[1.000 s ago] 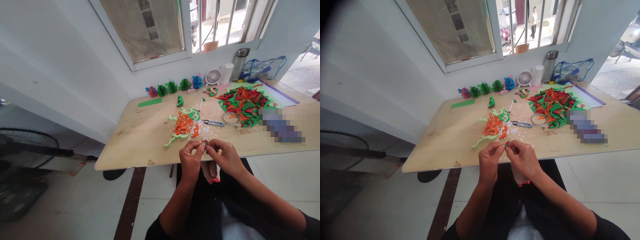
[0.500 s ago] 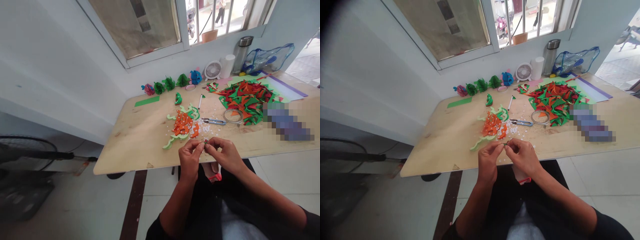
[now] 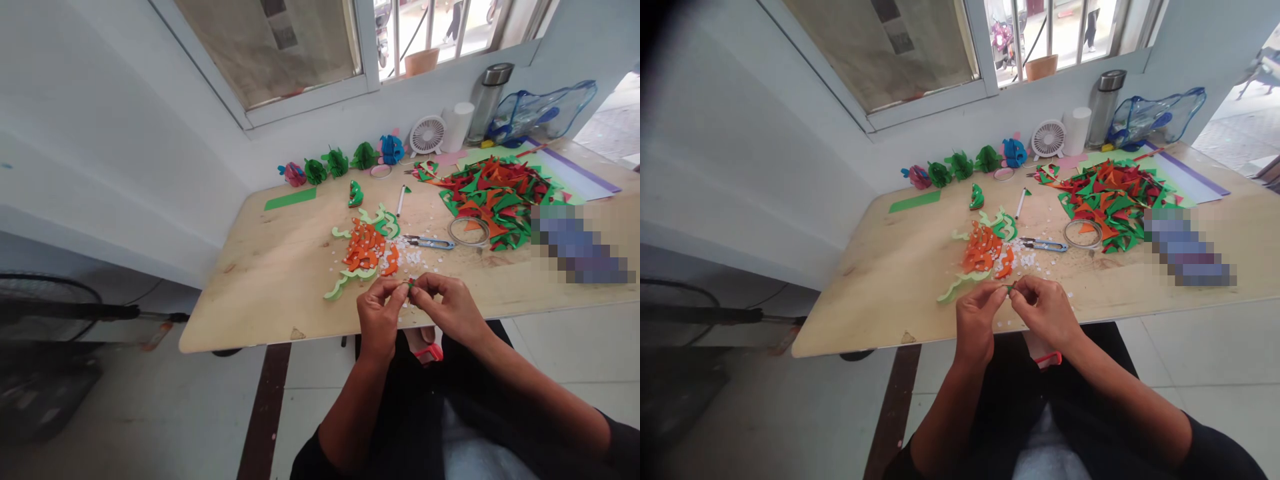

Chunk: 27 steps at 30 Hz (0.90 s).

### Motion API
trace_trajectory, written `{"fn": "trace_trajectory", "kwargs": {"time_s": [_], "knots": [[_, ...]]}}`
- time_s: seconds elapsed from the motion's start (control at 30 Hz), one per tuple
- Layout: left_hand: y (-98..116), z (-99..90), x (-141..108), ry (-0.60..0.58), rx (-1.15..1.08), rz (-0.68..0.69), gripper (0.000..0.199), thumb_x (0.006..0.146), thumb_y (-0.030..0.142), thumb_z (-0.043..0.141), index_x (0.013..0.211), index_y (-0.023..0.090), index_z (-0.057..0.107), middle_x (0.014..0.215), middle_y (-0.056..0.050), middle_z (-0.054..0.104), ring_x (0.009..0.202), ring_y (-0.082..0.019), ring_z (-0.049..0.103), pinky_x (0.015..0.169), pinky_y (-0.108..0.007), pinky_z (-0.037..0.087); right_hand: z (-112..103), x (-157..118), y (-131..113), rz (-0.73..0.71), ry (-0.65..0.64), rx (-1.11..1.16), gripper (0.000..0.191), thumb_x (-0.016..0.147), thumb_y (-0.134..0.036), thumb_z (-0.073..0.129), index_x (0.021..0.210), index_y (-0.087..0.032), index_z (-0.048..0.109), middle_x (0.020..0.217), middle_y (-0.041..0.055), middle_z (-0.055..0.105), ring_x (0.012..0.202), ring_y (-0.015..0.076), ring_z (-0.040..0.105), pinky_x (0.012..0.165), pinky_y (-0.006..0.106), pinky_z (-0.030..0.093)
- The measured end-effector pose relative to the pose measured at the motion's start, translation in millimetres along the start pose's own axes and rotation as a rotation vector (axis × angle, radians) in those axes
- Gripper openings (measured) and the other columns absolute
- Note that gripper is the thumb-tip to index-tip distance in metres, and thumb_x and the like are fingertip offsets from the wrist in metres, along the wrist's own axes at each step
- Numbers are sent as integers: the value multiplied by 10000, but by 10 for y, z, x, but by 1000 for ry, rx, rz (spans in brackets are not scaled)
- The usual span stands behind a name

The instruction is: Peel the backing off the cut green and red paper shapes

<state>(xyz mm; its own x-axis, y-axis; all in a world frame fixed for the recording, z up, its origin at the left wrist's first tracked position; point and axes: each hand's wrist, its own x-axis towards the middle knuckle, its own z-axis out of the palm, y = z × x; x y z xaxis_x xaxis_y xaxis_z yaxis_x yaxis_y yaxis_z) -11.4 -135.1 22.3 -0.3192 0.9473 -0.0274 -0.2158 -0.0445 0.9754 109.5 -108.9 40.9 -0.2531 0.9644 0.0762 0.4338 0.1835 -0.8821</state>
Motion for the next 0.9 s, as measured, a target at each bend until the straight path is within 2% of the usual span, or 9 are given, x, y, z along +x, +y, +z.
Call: {"fn": "trace_trajectory", "kwargs": {"time_s": [0.2, 0.47, 0.6, 0.8, 0.9], "knots": [[-10, 6, 23, -18, 0, 0, 53, 718, 214, 683, 682, 186, 711, 710, 4, 647, 730, -136, 588, 740, -261, 465, 9, 21, 14, 0, 4, 18, 207, 780, -273, 499, 596, -194, 550, 529, -3, 567, 531, 139, 530, 523, 244, 412], [-50, -8, 36, -17, 29, 37, 46, 719, 212, 685, 707, 178, 713, 730, -4, 652, 758, -142, 595, 756, -268, 466, 29, 31, 39, 1, 18, 20, 208, 764, -268, 513, 570, -193, 525, 494, -22, 517, 494, 117, 482, 493, 225, 389], [-49, -7, 29, -26, 23, 40, 66, 732, 221, 677, 696, 175, 706, 718, -4, 646, 738, -140, 594, 736, -265, 471, 25, 21, 45, 18, 4, 42, 201, 773, -264, 500, 599, -184, 561, 529, -7, 559, 518, 124, 506, 521, 233, 399], [-56, -27, 15, -33, 123, 116, 66, 749, 226, 666, 737, 175, 707, 775, -21, 661, 796, -156, 609, 822, -307, 476, 12, 14, 33, 53, -20, 76, 207, 765, -284, 505, 597, -179, 569, 526, -2, 560, 510, 130, 510, 511, 241, 391], [-60, -39, -1, -39, 135, 138, 66, 748, 228, 668, 741, 171, 701, 786, -26, 659, 801, -162, 611, 817, -312, 483, 25, 5, 31, 53, -5, 61, 197, 749, -270, 500, 594, -176, 578, 523, -3, 559, 503, 129, 506, 511, 244, 388]]}}
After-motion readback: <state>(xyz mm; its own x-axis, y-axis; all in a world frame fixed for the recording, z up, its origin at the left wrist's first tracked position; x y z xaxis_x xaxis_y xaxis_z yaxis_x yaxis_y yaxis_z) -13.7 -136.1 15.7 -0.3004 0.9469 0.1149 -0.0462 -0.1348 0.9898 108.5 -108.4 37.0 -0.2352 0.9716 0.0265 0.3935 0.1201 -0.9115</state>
